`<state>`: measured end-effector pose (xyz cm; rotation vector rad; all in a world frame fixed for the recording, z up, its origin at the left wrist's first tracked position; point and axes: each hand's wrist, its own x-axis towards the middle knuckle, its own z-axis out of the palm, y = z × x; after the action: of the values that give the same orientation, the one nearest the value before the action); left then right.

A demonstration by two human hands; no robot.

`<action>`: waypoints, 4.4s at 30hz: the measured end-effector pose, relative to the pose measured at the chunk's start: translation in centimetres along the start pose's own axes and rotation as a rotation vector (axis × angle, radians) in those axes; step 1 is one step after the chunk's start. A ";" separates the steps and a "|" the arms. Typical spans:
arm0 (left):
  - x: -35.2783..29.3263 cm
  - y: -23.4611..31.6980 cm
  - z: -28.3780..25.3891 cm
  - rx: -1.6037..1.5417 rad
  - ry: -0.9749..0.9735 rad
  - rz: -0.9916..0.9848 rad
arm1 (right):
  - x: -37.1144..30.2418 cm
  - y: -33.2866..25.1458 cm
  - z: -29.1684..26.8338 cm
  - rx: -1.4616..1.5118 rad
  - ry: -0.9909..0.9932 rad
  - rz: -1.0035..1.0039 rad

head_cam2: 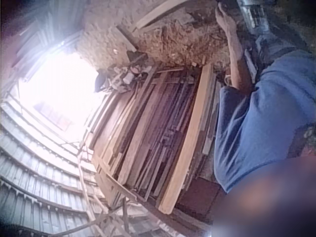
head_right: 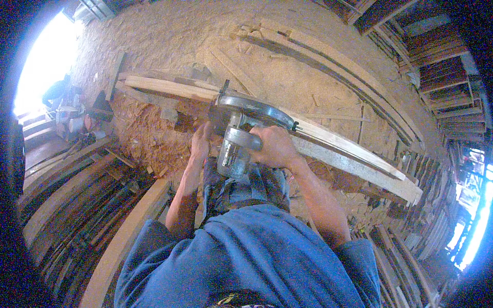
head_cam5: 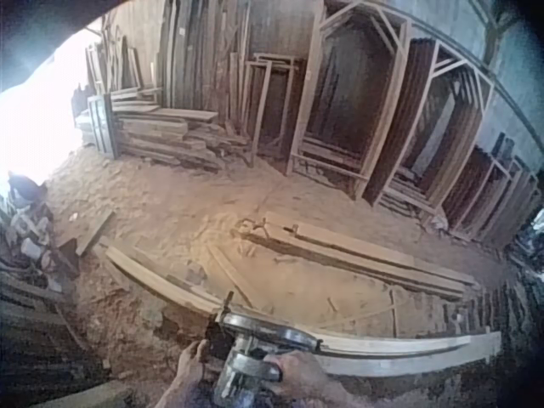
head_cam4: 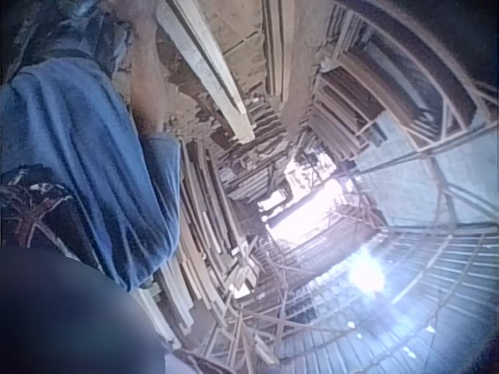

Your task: The person uses a circular saw to cut a long wooden plank on a workbench. They guide the saw along the plank, make a cut, then reposition the plank and continue cutting another section.

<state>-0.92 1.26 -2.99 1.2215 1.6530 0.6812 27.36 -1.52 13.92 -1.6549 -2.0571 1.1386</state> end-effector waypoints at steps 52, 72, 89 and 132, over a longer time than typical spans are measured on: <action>-0.6 1.7 -0.4 0.005 0.070 0.035 | 0.1 0.6 0.4 0.027 0.037 -0.052; -0.4 1.2 -0.3 -0.006 0.086 0.052 | -0.1 0.4 0.6 0.036 0.098 -0.104; -0.8 1.8 -0.7 0.012 0.094 0.044 | -0.1 0.0 0.5 0.044 0.110 -0.130; -0.4 0.9 -0.6 -0.069 0.092 0.034 | -0.1 -0.2 0.5 0.047 0.117 -0.144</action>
<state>-1.09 1.23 -1.84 1.1867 1.6728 0.8196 26.94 -1.86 13.71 -1.4886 -2.0233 1.0108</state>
